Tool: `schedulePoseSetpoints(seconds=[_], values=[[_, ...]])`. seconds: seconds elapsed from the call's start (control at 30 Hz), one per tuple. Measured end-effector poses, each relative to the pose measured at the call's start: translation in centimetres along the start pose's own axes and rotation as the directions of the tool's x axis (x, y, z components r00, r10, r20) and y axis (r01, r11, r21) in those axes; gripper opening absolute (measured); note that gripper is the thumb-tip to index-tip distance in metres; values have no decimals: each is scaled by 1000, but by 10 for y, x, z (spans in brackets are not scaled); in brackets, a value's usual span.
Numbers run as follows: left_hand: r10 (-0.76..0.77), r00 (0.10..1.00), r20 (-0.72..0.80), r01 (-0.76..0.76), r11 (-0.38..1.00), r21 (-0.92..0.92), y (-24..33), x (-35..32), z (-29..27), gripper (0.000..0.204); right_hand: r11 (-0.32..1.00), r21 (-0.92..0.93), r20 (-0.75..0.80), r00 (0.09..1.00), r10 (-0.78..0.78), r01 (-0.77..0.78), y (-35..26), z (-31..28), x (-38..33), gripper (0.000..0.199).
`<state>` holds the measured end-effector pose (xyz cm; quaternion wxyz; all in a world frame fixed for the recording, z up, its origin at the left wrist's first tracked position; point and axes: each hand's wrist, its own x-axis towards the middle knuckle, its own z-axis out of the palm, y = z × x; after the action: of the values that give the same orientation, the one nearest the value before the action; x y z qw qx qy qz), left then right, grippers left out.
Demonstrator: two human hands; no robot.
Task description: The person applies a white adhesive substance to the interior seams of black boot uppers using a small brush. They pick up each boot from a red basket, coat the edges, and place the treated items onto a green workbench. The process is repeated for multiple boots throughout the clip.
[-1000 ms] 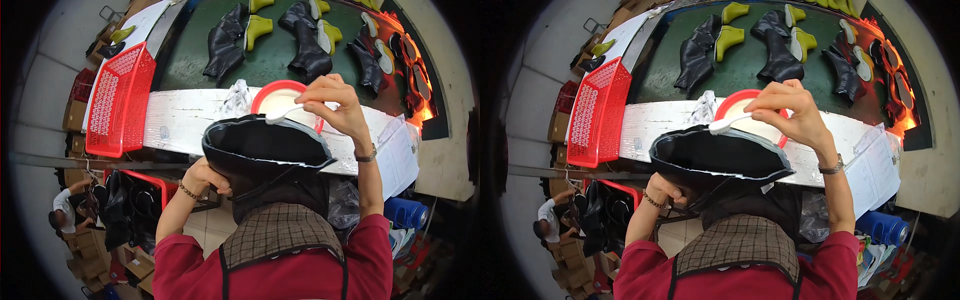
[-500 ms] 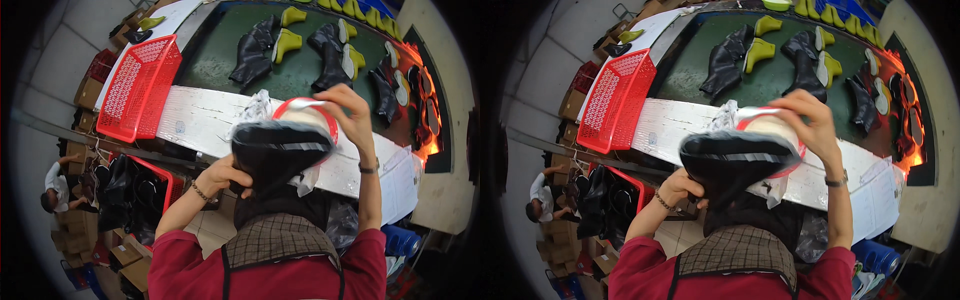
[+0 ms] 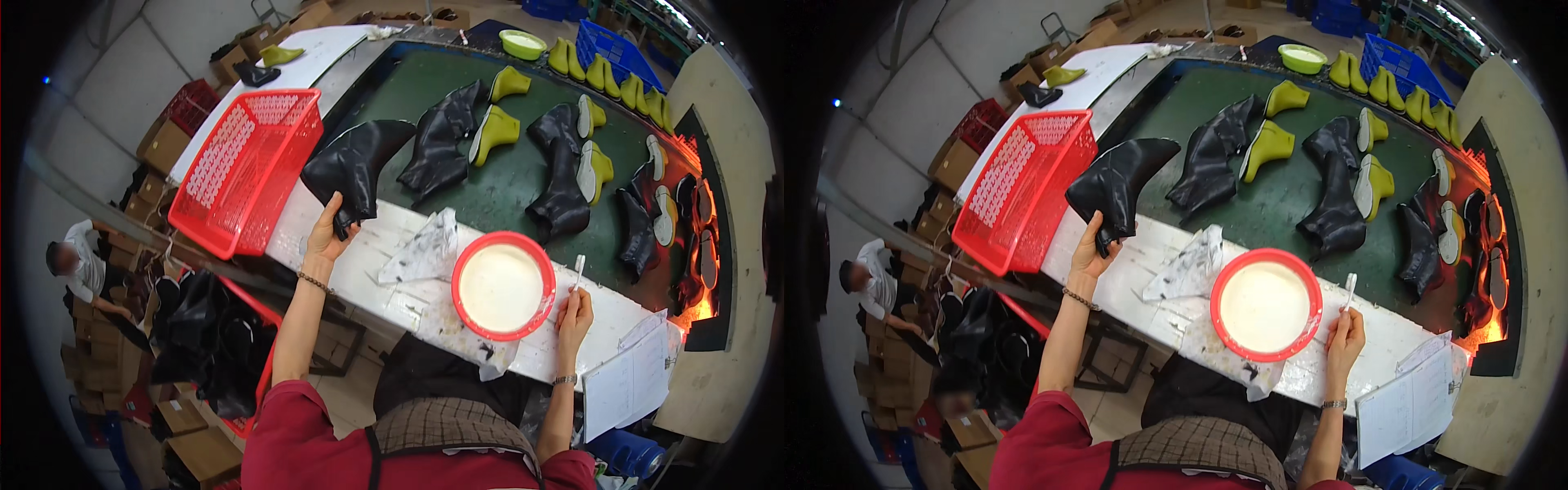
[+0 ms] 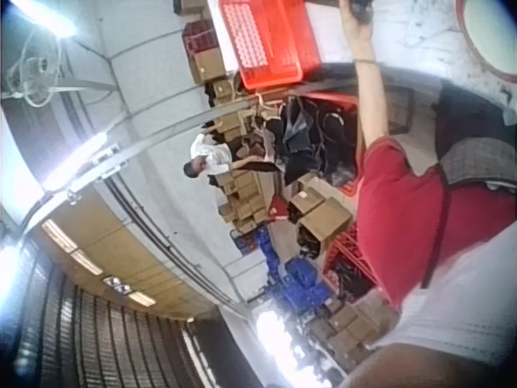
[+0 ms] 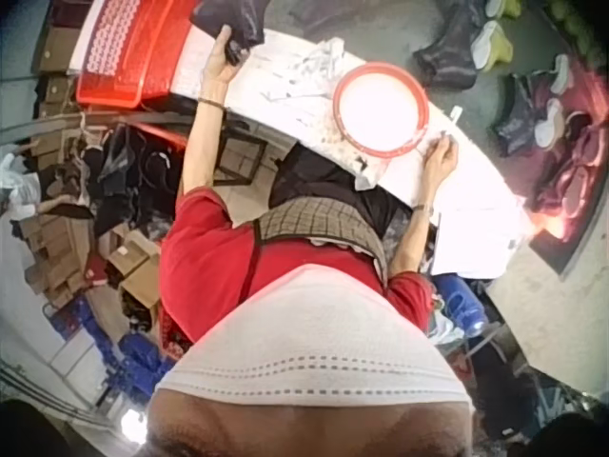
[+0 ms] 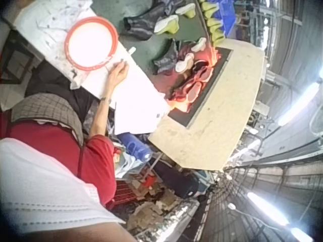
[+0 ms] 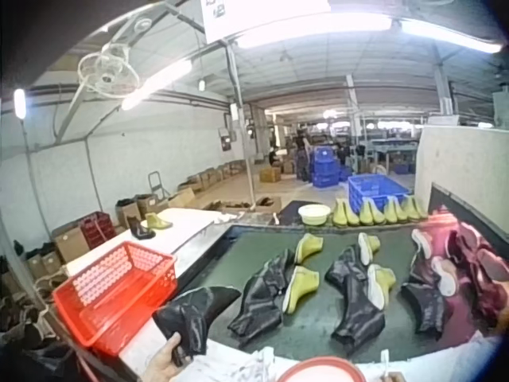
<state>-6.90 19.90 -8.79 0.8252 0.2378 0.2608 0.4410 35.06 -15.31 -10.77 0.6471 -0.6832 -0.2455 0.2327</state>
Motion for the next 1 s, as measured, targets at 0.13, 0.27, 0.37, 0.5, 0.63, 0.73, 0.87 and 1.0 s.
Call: schedulePoseSetpoints(seconds=[0.13,0.27,0.37,0.5,0.63,0.73,0.87,1.0], values=[[-21,994,-110,13,997,-72,4,50,6,25,1000,-7,-25,1000,3,-3,0,0,0,20],[-74,992,-101,49,972,-229,10,115,9,27,999,-41,-53,998,15,-18,-3,1,0,20],[-41,996,-81,26,984,-175,19,176,0,23,997,-48,-80,995,52,-56,-7,3,-2,20],[38,974,-223,-55,996,-68,13,279,-3,11,993,-73,-121,990,79,-88,-4,3,-3,19],[391,895,-215,-358,917,177,-2,355,11,48,988,-99,-150,983,104,-120,-3,6,-4,18],[881,463,-103,-329,278,902,0,381,-16,74,985,-116,-116,987,111,-125,-4,10,5,19],[871,481,96,-242,27,970,-19,347,67,61,990,-109,-141,988,69,-85,-1,2,-7,22],[941,322,-105,-272,198,942,-11,312,52,66,969,-238,-152,983,-99,61,10,10,6,28]])
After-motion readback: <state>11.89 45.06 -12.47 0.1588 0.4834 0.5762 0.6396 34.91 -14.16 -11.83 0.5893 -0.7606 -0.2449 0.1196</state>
